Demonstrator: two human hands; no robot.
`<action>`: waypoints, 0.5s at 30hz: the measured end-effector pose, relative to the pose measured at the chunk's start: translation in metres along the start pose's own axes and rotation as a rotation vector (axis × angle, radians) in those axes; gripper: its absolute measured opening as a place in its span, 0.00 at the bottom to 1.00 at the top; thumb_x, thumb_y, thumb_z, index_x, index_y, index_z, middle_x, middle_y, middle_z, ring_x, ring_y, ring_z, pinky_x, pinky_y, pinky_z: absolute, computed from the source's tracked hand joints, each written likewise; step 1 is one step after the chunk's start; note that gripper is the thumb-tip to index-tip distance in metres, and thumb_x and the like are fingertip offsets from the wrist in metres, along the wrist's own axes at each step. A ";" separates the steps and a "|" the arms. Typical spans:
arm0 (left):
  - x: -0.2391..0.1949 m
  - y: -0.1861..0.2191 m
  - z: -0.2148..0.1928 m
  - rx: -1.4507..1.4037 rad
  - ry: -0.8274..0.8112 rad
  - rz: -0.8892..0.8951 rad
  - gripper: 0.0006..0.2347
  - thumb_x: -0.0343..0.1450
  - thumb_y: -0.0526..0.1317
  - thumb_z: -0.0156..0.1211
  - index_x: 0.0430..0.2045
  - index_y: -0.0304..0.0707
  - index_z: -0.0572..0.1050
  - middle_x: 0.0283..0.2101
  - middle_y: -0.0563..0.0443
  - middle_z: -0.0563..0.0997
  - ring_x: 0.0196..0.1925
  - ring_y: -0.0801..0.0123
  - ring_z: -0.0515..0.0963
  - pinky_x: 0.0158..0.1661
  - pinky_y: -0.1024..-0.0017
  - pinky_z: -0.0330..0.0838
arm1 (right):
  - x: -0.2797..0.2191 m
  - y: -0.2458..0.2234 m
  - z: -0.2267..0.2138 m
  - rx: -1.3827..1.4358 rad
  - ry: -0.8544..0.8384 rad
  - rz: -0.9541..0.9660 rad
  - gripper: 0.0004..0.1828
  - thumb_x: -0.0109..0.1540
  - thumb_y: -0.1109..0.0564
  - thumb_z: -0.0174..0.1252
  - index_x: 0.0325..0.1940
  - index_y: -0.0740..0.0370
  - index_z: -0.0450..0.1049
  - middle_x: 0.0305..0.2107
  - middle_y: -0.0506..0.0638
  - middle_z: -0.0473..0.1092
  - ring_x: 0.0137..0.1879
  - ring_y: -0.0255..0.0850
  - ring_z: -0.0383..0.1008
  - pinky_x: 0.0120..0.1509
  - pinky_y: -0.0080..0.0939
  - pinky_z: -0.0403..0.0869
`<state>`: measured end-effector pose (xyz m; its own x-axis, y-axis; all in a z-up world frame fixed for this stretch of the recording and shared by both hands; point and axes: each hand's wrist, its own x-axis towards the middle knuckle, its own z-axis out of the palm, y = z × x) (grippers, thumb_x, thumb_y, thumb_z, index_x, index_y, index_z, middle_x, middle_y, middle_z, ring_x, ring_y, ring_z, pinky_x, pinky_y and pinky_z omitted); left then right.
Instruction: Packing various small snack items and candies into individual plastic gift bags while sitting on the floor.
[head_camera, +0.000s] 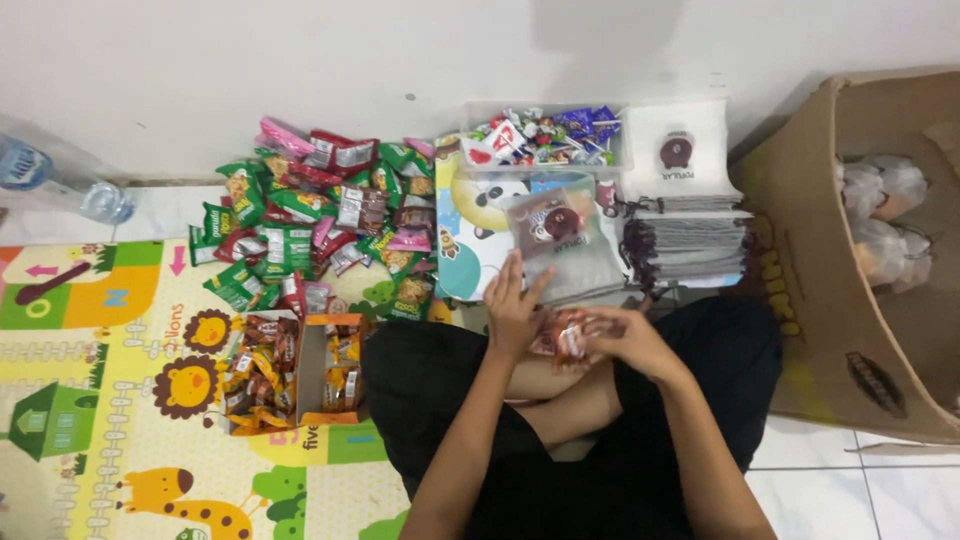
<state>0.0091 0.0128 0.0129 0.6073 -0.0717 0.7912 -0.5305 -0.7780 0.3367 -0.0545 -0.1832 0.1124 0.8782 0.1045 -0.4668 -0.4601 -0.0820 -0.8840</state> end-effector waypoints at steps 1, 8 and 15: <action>0.002 0.002 -0.002 -0.004 -0.005 -0.003 0.22 0.75 0.64 0.40 0.61 0.68 0.72 0.69 0.38 0.69 0.67 0.51 0.73 0.62 0.60 0.55 | 0.009 0.015 -0.009 0.001 0.003 0.006 0.33 0.52 0.69 0.70 0.61 0.71 0.73 0.40 0.62 0.78 0.39 0.47 0.79 0.38 0.47 0.83; 0.007 0.006 -0.004 0.036 -0.003 0.054 0.20 0.79 0.58 0.34 0.57 0.69 0.75 0.67 0.43 0.72 0.69 0.50 0.70 0.60 0.56 0.52 | 0.042 0.053 -0.024 0.090 0.202 -0.026 0.33 0.55 0.66 0.71 0.62 0.76 0.69 0.36 0.67 0.77 0.35 0.52 0.81 0.35 0.50 0.83; 0.009 0.008 -0.014 -0.099 -0.037 0.004 0.23 0.81 0.55 0.29 0.60 0.59 0.74 0.68 0.40 0.70 0.70 0.49 0.69 0.60 0.57 0.51 | 0.028 0.038 -0.032 0.004 0.125 0.041 0.32 0.53 0.64 0.72 0.60 0.75 0.72 0.36 0.64 0.78 0.32 0.46 0.79 0.33 0.43 0.82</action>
<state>0.0021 0.0144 0.0302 0.6257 -0.0993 0.7737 -0.5877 -0.7122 0.3839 -0.0430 -0.2147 0.0664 0.8681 -0.0229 -0.4958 -0.4959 -0.0799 -0.8647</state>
